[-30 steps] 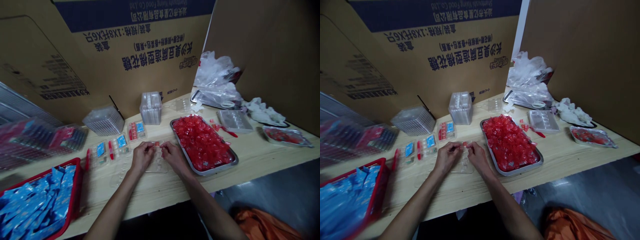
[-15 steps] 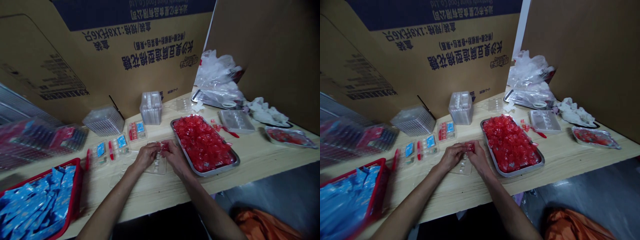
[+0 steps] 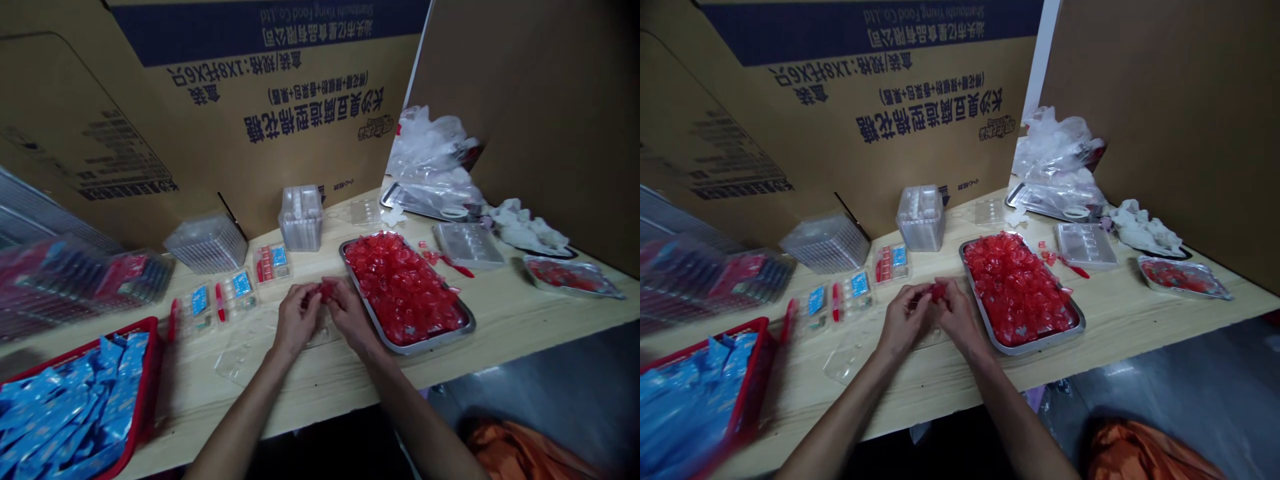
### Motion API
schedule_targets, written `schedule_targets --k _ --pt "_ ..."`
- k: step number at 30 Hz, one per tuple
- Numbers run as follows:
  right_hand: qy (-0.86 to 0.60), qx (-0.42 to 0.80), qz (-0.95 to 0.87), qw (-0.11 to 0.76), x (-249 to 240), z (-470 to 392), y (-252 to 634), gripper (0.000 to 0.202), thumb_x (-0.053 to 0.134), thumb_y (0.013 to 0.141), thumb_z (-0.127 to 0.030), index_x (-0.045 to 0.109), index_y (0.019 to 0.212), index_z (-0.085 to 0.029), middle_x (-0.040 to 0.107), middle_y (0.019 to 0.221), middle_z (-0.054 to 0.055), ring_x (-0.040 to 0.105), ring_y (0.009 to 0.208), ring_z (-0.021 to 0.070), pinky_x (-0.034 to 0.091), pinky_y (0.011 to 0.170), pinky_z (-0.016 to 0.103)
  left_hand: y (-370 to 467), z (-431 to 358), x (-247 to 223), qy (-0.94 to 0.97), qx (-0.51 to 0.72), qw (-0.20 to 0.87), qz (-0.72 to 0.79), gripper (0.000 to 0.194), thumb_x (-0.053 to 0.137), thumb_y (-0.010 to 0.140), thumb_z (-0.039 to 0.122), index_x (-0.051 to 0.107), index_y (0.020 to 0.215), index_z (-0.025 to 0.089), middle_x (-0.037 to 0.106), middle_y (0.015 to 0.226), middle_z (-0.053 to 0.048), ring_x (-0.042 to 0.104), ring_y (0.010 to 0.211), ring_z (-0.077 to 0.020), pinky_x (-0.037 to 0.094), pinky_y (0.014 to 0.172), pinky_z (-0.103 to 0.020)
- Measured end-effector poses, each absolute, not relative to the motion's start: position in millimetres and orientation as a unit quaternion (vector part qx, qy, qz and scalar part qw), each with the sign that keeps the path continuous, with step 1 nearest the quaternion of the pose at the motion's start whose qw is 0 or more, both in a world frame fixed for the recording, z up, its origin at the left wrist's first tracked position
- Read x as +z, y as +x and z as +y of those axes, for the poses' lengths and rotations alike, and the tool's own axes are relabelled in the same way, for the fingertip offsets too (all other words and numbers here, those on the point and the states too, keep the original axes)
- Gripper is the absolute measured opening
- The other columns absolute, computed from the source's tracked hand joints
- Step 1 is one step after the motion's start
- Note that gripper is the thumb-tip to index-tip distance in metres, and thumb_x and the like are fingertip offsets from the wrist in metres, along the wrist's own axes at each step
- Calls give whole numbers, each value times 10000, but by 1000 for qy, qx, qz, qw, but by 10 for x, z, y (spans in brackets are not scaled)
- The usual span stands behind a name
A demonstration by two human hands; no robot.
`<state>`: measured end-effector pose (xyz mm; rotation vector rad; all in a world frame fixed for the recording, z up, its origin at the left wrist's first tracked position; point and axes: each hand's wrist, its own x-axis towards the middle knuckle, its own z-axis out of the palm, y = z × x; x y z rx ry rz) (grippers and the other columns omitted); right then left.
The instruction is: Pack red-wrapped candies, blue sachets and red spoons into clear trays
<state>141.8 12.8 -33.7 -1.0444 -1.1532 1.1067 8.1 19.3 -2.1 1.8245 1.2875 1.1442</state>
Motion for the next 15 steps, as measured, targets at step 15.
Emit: schedule_targets --k 15 --pt "-365 560 -505 546 -102 64 1448 275 606 790 -279 589 1060 -235 675 1050 41 636 966 188 496 862 332 30 208 30 438 488 601 457 280 871 612 274 703 802 156 714 813 -16 631 760 -125 475 746 -237"
